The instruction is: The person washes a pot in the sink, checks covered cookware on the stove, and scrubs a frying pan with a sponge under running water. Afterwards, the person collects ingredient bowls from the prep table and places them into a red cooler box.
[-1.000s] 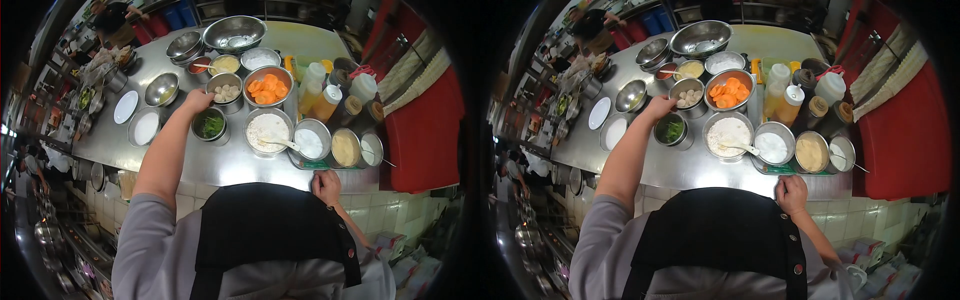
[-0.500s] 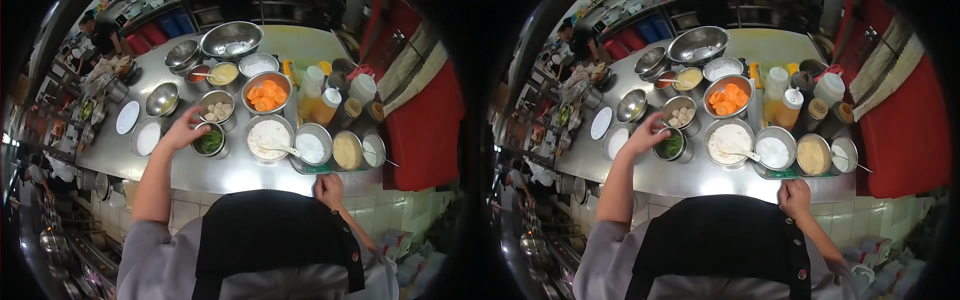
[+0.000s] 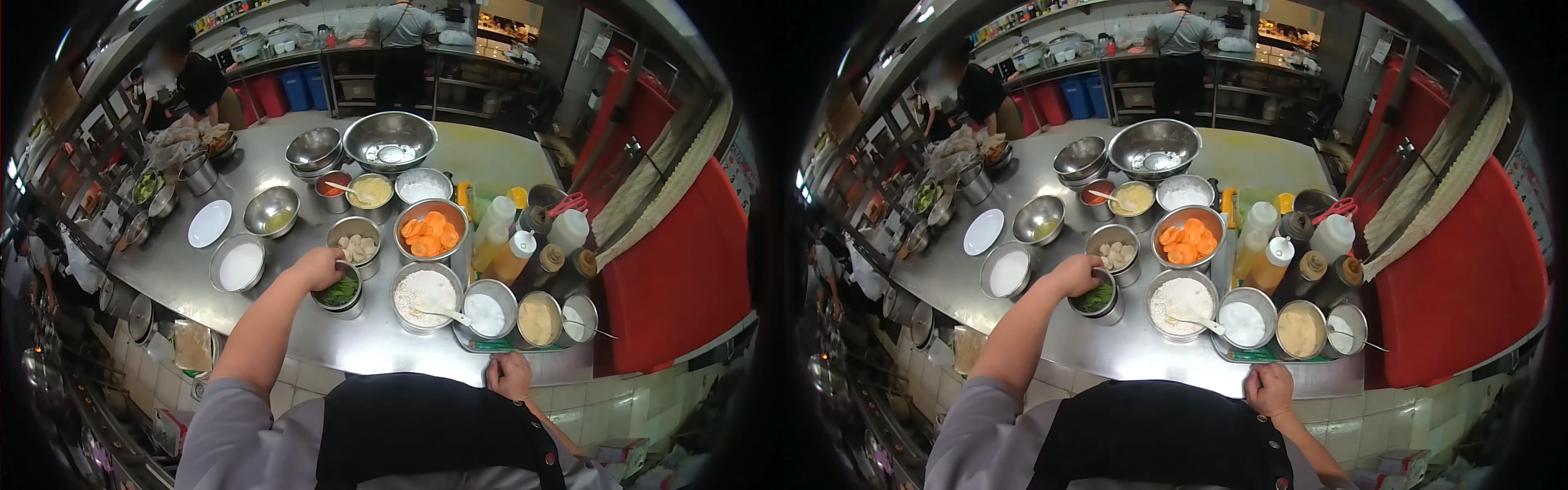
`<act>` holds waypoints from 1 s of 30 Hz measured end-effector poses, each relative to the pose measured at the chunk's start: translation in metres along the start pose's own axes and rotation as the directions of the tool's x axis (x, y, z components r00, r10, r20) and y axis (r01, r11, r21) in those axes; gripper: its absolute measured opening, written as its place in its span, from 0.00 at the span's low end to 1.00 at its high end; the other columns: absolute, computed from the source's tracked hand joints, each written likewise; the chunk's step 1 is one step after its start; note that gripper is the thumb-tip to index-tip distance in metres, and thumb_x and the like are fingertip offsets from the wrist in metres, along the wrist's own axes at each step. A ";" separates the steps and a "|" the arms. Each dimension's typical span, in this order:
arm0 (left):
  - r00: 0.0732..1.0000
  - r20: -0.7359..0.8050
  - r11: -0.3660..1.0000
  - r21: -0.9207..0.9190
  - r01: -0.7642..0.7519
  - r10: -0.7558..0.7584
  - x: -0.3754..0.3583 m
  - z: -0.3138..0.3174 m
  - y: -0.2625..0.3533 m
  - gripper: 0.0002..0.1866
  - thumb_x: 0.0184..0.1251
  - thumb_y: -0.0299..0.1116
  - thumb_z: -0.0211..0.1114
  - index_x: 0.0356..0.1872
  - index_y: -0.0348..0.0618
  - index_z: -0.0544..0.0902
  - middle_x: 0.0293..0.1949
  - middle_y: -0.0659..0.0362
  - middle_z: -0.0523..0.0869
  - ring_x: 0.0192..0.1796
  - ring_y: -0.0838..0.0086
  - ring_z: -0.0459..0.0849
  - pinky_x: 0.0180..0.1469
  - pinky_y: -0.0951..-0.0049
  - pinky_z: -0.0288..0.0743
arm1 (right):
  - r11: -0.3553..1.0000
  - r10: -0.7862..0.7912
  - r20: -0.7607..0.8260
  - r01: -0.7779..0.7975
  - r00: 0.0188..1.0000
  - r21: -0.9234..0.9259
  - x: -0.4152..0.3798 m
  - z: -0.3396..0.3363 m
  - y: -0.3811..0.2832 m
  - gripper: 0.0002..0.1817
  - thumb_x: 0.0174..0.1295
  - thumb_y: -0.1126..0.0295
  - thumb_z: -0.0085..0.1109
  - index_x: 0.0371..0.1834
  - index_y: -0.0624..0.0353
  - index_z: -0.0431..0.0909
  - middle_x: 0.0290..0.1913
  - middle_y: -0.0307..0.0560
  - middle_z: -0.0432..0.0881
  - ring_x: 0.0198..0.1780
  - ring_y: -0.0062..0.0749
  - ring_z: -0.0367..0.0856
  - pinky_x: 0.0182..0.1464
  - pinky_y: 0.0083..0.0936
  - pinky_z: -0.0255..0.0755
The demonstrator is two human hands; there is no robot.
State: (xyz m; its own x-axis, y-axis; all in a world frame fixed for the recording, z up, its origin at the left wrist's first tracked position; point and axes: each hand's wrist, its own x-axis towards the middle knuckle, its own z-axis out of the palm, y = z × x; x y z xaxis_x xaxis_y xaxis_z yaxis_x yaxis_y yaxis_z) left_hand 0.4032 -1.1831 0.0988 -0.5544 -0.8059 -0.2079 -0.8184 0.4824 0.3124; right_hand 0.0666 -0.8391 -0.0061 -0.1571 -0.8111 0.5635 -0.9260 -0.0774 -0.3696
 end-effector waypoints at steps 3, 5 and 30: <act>1.000 -0.022 1.000 -0.009 -0.015 0.015 -0.011 -0.002 0.002 0.15 0.58 0.34 0.68 0.47 0.45 0.84 0.42 0.46 0.87 0.47 0.51 0.85 0.51 0.57 0.77 | 1.000 -0.004 0.008 0.004 1.000 0.014 0.000 0.002 0.001 0.04 0.52 0.73 0.63 0.30 0.56 0.79 0.25 0.47 0.76 0.29 0.46 0.76 0.33 0.39 0.70; 0.999 -0.014 0.999 0.010 -0.037 0.037 -0.016 -0.004 0.009 0.15 0.59 0.34 0.68 0.47 0.45 0.84 0.42 0.46 0.87 0.48 0.51 0.85 0.52 0.56 0.77 | 1.000 0.003 0.006 -0.003 1.000 0.010 0.000 -0.001 0.001 0.04 0.52 0.73 0.63 0.30 0.57 0.80 0.25 0.47 0.77 0.29 0.47 0.77 0.33 0.40 0.71; 0.999 -0.015 0.998 -0.027 -0.052 0.051 -0.076 -0.001 0.007 0.13 0.57 0.34 0.70 0.44 0.47 0.86 0.38 0.47 0.88 0.43 0.52 0.86 0.47 0.59 0.78 | 0.983 0.108 0.032 -0.112 0.994 0.145 -0.003 -0.008 -0.003 0.01 0.55 0.75 0.61 0.30 0.59 0.80 0.25 0.48 0.76 0.27 0.42 0.77 0.31 0.34 0.71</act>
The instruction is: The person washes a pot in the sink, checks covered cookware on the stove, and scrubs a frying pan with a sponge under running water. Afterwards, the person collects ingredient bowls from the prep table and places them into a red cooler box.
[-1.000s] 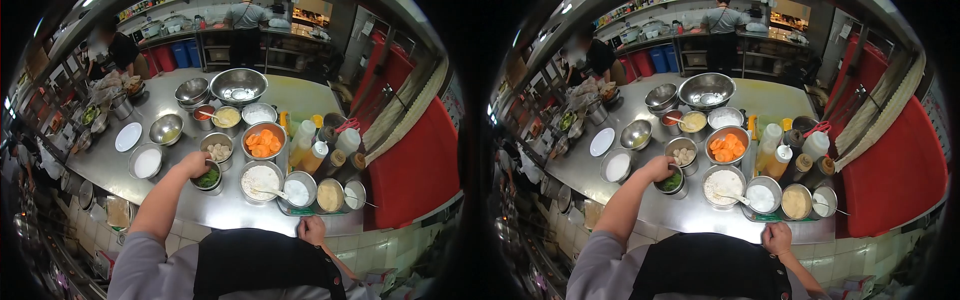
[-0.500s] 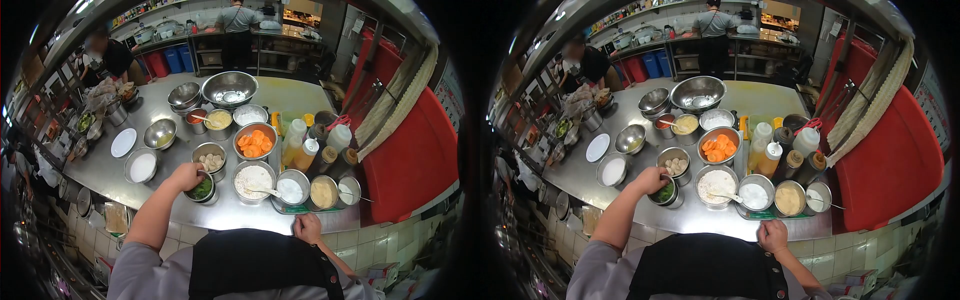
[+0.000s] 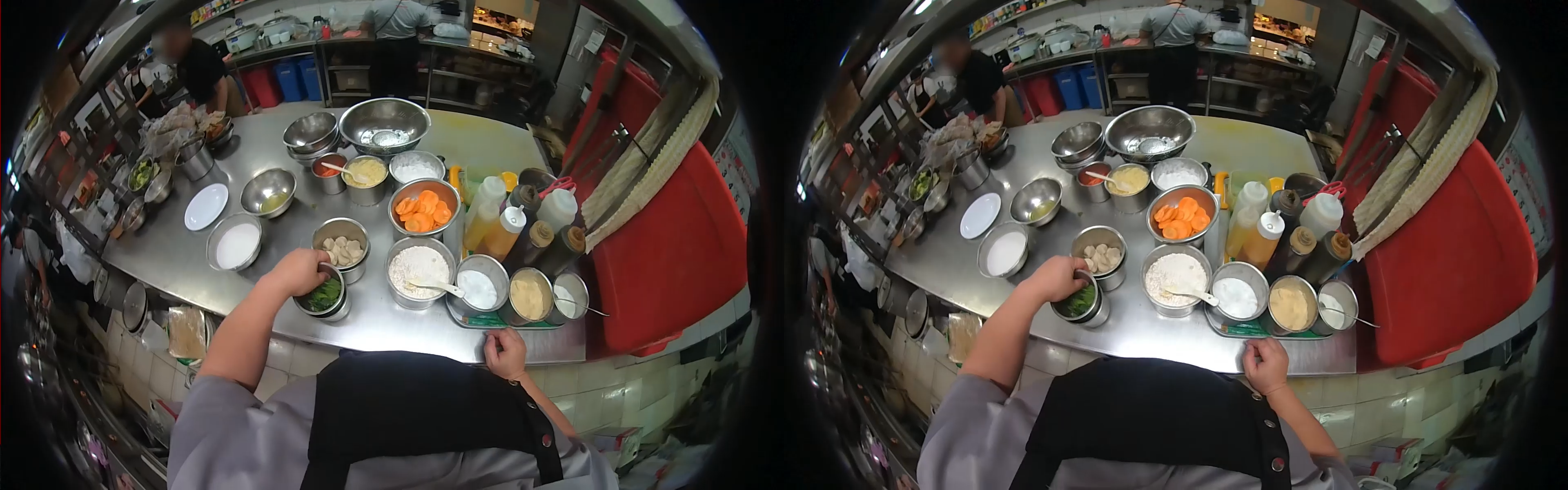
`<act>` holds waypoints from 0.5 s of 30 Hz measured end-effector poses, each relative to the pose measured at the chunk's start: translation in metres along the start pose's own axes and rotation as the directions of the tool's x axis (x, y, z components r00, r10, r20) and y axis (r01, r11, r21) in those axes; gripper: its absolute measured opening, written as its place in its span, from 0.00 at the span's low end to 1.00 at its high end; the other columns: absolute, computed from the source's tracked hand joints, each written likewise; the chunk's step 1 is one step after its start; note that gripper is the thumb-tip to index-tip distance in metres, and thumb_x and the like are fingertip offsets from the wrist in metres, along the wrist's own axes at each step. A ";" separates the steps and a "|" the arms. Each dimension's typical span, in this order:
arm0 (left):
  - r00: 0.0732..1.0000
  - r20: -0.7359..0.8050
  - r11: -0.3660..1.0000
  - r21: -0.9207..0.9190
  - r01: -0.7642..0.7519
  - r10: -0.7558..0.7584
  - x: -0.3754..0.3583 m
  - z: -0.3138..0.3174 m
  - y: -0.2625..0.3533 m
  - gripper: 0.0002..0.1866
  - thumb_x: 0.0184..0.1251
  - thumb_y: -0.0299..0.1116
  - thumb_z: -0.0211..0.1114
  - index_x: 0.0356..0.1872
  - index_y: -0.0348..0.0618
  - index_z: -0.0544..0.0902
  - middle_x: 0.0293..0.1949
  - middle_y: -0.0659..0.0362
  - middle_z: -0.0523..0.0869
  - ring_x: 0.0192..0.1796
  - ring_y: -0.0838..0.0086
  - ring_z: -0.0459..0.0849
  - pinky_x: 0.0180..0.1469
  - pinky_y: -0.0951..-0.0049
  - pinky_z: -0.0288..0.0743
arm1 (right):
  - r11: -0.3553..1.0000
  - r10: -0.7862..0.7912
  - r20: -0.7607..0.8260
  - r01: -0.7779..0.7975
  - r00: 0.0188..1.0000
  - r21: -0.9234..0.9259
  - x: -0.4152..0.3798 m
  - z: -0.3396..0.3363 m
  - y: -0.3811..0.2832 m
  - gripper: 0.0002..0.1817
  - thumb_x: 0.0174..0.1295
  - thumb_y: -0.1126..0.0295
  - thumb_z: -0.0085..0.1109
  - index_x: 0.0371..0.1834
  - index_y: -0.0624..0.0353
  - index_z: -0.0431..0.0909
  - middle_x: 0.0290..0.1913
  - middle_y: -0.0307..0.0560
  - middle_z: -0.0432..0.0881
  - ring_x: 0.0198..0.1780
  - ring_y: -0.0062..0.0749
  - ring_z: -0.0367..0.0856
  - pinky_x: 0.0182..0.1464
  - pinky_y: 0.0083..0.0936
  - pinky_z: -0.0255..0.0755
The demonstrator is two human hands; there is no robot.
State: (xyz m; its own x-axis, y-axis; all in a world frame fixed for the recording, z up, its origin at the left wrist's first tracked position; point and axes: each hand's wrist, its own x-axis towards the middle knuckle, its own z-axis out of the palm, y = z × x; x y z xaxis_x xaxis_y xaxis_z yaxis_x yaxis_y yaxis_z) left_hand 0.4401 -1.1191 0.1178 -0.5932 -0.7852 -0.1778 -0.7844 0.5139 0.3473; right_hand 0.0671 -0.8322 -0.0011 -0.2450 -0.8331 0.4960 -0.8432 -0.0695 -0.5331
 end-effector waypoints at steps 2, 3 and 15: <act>1.000 0.010 1.000 0.008 -0.001 0.001 -0.012 -0.006 -0.003 0.13 0.57 0.33 0.70 0.43 0.47 0.86 0.38 0.47 0.88 0.43 0.52 0.86 0.47 0.59 0.78 | 0.991 0.079 0.018 -0.080 0.997 0.109 0.001 -0.008 -0.010 0.01 0.58 0.76 0.60 0.31 0.60 0.80 0.25 0.47 0.76 0.27 0.38 0.77 0.31 0.30 0.71; 1.000 -0.002 1.000 0.006 0.012 -0.012 -0.020 -0.007 -0.005 0.12 0.57 0.33 0.70 0.43 0.46 0.86 0.37 0.47 0.88 0.42 0.52 0.86 0.47 0.59 0.78 | 0.980 0.117 0.032 -0.120 0.993 0.161 0.004 -0.015 -0.019 0.01 0.59 0.76 0.60 0.31 0.61 0.81 0.25 0.47 0.76 0.26 0.36 0.77 0.30 0.28 0.71; 0.977 -0.103 0.978 -0.117 0.172 -0.184 -0.126 -0.014 -0.057 0.11 0.57 0.33 0.69 0.42 0.45 0.85 0.35 0.47 0.87 0.40 0.52 0.87 0.45 0.60 0.79 | 0.829 -0.097 0.397 -0.146 0.913 0.540 0.208 0.029 -0.150 0.08 0.67 0.72 0.56 0.43 0.63 0.82 0.34 0.42 0.83 0.35 0.21 0.80 0.39 0.20 0.74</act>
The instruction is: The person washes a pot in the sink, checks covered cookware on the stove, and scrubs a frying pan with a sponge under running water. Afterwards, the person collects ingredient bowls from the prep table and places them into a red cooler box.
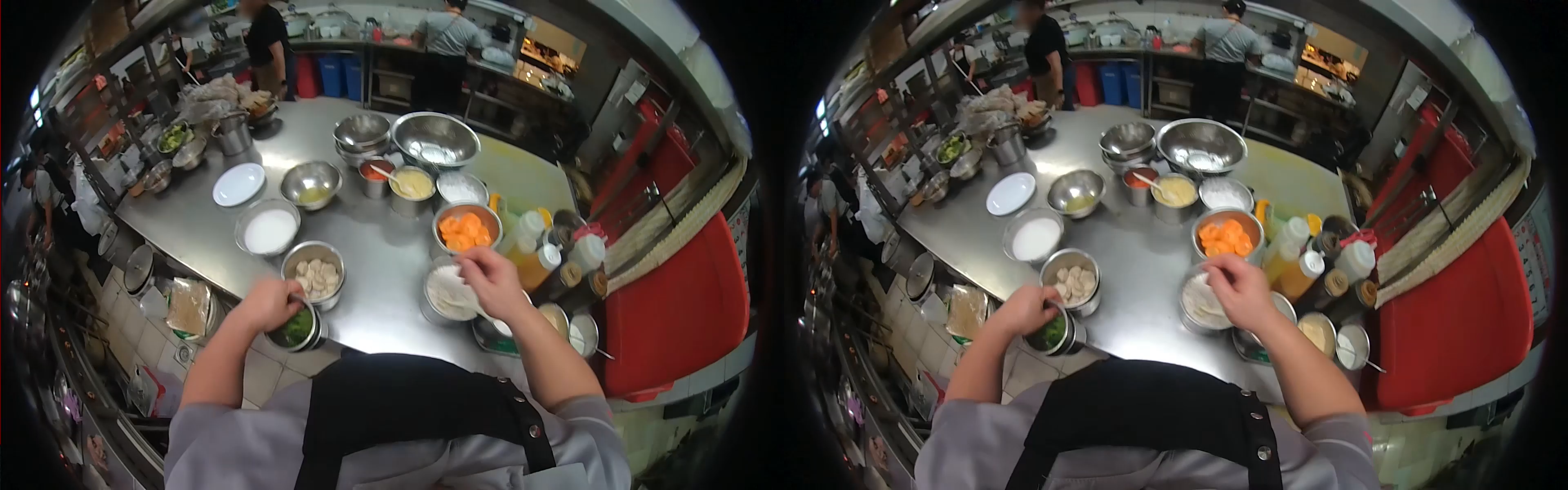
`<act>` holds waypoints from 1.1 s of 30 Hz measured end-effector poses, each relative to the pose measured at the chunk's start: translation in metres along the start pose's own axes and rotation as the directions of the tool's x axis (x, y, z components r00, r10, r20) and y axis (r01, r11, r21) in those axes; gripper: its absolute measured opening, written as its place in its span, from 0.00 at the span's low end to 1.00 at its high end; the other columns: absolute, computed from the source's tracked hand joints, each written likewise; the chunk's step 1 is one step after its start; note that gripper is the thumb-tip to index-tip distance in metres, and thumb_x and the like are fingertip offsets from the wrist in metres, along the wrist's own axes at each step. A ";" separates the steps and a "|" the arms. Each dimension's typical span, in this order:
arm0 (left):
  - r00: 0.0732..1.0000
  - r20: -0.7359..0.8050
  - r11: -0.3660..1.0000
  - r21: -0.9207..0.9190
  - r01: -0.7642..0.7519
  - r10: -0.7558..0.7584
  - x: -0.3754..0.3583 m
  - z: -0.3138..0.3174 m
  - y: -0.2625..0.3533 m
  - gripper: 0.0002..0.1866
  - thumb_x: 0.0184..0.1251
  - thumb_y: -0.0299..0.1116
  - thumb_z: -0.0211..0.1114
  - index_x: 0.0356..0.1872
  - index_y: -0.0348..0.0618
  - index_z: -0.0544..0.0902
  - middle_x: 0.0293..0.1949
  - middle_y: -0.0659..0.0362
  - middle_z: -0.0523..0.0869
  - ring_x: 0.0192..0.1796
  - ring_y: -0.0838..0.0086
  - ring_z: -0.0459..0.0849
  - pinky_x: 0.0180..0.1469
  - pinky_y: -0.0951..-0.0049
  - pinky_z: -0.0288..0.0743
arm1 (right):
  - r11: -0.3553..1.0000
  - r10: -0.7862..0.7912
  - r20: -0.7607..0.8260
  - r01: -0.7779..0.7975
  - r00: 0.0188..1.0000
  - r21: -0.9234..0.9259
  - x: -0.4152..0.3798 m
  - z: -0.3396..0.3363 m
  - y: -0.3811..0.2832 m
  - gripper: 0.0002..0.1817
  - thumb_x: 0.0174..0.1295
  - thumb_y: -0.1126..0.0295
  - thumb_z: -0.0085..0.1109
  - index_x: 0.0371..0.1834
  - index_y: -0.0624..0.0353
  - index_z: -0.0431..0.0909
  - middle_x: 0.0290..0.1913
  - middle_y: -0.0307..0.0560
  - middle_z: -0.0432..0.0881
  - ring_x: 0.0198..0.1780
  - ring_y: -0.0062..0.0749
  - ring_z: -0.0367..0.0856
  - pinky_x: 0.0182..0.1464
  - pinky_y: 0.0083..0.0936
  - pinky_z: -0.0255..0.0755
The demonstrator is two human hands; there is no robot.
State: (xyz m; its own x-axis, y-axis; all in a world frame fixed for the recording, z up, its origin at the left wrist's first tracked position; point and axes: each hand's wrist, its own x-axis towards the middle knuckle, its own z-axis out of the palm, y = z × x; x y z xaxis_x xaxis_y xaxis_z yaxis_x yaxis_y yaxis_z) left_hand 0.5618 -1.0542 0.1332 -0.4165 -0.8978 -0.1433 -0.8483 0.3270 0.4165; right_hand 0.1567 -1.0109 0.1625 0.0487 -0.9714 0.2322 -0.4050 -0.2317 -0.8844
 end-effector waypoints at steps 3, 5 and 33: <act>0.997 -0.037 0.997 -0.029 0.065 -0.066 -0.030 -0.008 -0.018 0.11 0.57 0.32 0.69 0.42 0.46 0.85 0.34 0.47 0.87 0.40 0.53 0.87 0.45 0.61 0.79 | 0.982 0.052 0.149 -0.023 0.987 -0.190 0.087 0.052 0.028 0.16 0.64 0.65 0.59 0.53 0.60 0.78 0.36 0.48 0.85 0.39 0.34 0.83 0.44 0.29 0.76; 0.989 -0.082 0.991 -0.061 0.115 -0.120 -0.051 -0.013 -0.026 0.11 0.56 0.32 0.69 0.41 0.46 0.85 0.35 0.47 0.88 0.40 0.54 0.87 0.45 0.61 0.80 | 0.941 0.185 0.185 -0.119 0.965 -0.317 0.137 0.089 0.045 0.23 0.64 0.63 0.59 0.61 0.56 0.74 0.41 0.53 0.85 0.43 0.43 0.85 0.48 0.35 0.77; 0.921 -0.229 0.945 -0.167 0.280 -0.314 -0.173 -0.046 -0.120 0.12 0.58 0.32 0.65 0.44 0.49 0.84 0.32 0.46 0.86 0.38 0.49 0.85 0.42 0.55 0.79 | 0.857 0.031 0.059 0.004 0.998 -0.516 0.139 0.189 0.037 0.18 0.60 0.59 0.66 0.39 0.63 0.74 0.34 0.59 0.83 0.37 0.54 0.83 0.43 0.38 0.76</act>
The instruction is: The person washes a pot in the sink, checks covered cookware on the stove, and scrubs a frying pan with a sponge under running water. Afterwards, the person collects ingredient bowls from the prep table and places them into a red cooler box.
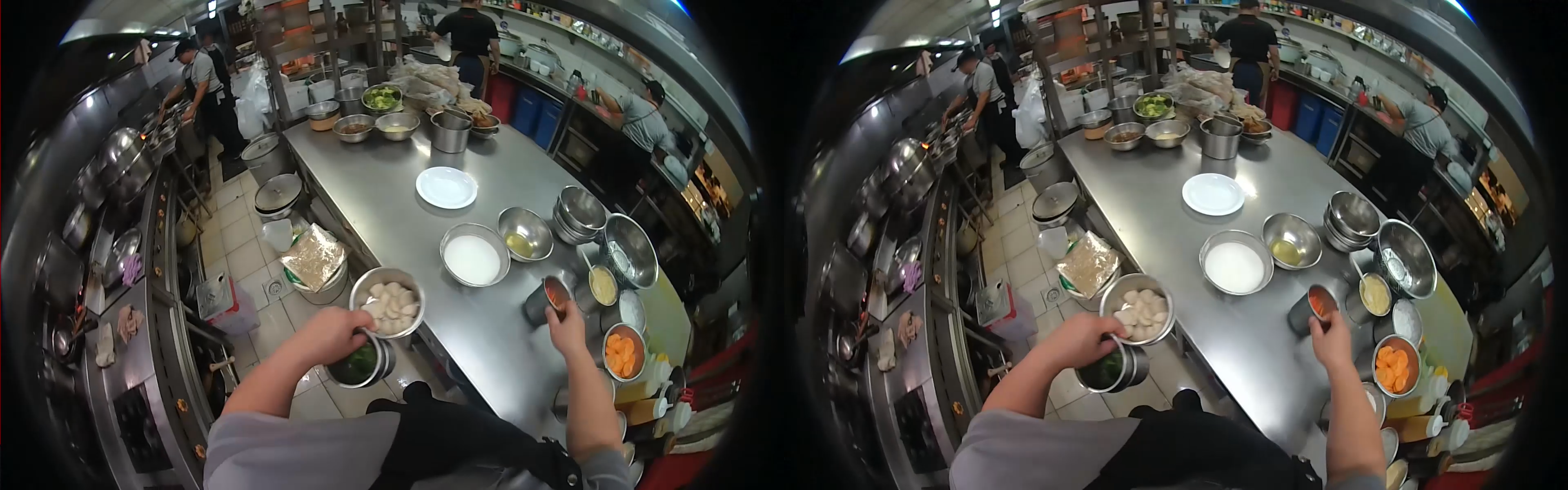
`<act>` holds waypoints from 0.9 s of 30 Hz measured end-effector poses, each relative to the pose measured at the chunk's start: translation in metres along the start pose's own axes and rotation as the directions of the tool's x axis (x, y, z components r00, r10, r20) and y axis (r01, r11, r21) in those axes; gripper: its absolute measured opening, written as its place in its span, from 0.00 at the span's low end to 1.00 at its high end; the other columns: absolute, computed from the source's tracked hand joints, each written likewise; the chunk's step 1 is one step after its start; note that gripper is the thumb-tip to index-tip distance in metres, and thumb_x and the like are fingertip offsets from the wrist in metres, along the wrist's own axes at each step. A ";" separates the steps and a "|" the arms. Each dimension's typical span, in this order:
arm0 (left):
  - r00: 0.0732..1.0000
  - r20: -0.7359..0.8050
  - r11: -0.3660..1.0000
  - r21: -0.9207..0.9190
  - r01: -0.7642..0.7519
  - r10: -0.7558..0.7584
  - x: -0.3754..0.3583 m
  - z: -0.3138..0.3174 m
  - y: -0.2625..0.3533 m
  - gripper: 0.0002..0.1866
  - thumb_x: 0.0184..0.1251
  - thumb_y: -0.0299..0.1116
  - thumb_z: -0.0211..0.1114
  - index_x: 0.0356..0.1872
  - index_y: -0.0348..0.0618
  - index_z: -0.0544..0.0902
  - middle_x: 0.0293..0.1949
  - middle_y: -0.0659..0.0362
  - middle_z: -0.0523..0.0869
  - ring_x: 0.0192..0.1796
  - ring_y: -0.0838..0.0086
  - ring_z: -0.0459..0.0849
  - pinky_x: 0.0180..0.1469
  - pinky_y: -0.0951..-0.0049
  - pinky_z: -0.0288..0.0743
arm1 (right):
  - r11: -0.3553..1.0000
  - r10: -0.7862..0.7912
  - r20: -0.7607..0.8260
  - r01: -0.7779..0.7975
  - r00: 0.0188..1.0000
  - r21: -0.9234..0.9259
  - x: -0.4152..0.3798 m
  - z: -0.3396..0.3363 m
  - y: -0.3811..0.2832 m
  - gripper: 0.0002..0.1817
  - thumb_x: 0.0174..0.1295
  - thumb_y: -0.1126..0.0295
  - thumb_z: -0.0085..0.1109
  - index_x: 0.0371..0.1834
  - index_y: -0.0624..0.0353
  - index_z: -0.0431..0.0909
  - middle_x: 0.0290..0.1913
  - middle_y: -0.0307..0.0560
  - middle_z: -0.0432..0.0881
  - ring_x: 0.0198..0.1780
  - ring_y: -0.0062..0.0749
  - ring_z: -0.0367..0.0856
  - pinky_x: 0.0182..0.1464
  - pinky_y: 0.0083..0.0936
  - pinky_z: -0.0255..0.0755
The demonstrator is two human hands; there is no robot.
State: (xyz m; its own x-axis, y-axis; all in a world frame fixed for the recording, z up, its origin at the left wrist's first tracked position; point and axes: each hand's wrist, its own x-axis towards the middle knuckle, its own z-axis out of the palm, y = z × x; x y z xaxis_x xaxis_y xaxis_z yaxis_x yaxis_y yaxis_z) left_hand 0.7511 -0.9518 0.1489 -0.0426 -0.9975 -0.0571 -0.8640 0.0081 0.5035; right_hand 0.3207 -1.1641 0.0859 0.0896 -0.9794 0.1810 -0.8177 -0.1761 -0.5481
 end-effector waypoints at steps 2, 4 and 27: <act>0.994 0.011 0.994 -0.026 -0.108 0.109 0.014 0.004 0.009 0.12 0.57 0.32 0.65 0.44 0.48 0.84 0.31 0.46 0.86 0.37 0.49 0.85 0.42 0.54 0.78 | 0.995 -0.007 0.048 0.002 0.999 0.103 -0.031 -0.020 -0.004 0.15 0.62 0.64 0.67 0.36 0.62 0.71 0.28 0.51 0.81 0.30 0.36 0.80 0.36 0.30 0.74; 0.985 0.032 0.985 -0.031 -0.168 0.169 0.023 0.004 0.028 0.12 0.57 0.31 0.64 0.43 0.48 0.84 0.29 0.47 0.85 0.36 0.50 0.85 0.41 0.54 0.78 | 0.962 -0.009 0.039 -0.002 0.999 0.274 -0.072 -0.051 -0.020 0.13 0.62 0.68 0.67 0.36 0.61 0.71 0.28 0.46 0.79 0.30 0.28 0.77 0.35 0.25 0.73; 0.510 0.444 0.630 -0.176 -0.757 0.737 -0.129 0.213 0.479 0.16 0.51 0.20 0.61 0.43 0.41 0.86 0.36 0.48 0.88 0.39 0.58 0.88 0.44 0.65 0.80 | 0.836 0.536 -0.530 -0.323 0.657 0.444 -0.717 -0.289 0.130 0.14 0.58 0.68 0.72 0.36 0.57 0.73 0.32 0.38 0.78 0.29 0.20 0.75 0.32 0.20 0.72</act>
State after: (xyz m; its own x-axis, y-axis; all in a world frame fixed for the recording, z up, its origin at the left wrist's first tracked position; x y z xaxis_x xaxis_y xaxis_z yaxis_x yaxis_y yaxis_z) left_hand 0.2359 -0.8046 0.2136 -0.8810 -0.4714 -0.0405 -0.4236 0.7476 0.5115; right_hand -0.0145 -0.4559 0.1205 -0.6805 -0.6859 0.2579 -0.4596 0.1254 -0.8792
